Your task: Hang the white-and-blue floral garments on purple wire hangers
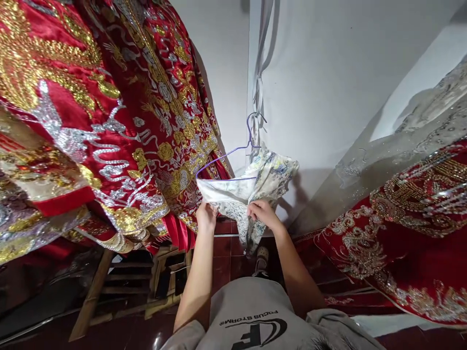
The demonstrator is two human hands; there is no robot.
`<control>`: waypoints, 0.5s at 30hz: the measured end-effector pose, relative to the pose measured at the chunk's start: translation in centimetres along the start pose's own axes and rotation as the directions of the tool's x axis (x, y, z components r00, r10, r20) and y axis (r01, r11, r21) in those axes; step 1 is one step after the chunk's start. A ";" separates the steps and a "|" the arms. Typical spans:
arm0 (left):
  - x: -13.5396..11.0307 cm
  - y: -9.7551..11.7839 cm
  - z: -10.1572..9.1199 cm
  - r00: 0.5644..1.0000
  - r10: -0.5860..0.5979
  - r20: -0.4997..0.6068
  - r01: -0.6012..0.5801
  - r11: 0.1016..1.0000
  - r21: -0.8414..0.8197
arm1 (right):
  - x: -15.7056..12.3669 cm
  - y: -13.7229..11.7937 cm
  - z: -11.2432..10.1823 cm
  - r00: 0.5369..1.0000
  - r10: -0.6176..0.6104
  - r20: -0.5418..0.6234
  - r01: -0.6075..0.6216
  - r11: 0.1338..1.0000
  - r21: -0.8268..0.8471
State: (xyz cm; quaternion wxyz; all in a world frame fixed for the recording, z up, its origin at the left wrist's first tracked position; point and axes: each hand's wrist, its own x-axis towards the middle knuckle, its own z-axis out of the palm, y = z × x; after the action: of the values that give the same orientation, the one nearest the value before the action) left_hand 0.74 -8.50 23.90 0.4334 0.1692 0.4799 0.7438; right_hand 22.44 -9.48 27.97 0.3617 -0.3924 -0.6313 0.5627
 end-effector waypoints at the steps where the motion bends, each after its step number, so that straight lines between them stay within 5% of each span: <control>1: -0.3 -1.1 0.0 0.999 -0.030 0.012 0.030 1.000 0.006 | 0.0 0.1 -0.4 0.998 0.041 0.043 -0.039 0.998 -0.048; 5: -1.2 -2.6 1.0 0.989 -0.097 0.115 0.089 0.993 0.073 | -0.4 1.9 -1.8 0.963 0.235 0.129 -0.204 0.954 -0.219; 8: -2.7 -1.8 2.7 0.955 -0.082 0.285 0.062 0.995 0.077 | -0.6 3.3 -2.7 0.959 0.277 0.062 -0.256 0.938 -0.233; 11: -5.6 -0.8 4.6 0.871 -0.047 0.489 0.009 0.997 0.080 | -0.4 3.8 -3.3 0.972 0.199 -0.126 -0.212 0.973 -0.094; 15: -9.7 -0.2 6.2 0.748 0.081 0.659 -0.209 0.971 0.117 | -0.3 3.4 -2.6 0.982 0.158 -0.102 -0.144 0.981 0.132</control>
State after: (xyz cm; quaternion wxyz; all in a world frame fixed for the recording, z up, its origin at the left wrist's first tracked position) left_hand 10.46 -12.79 28.31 0.4957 0.4926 0.3517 0.6229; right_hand 25.19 -8.40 24.85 0.3765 -0.4470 -0.5422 0.6037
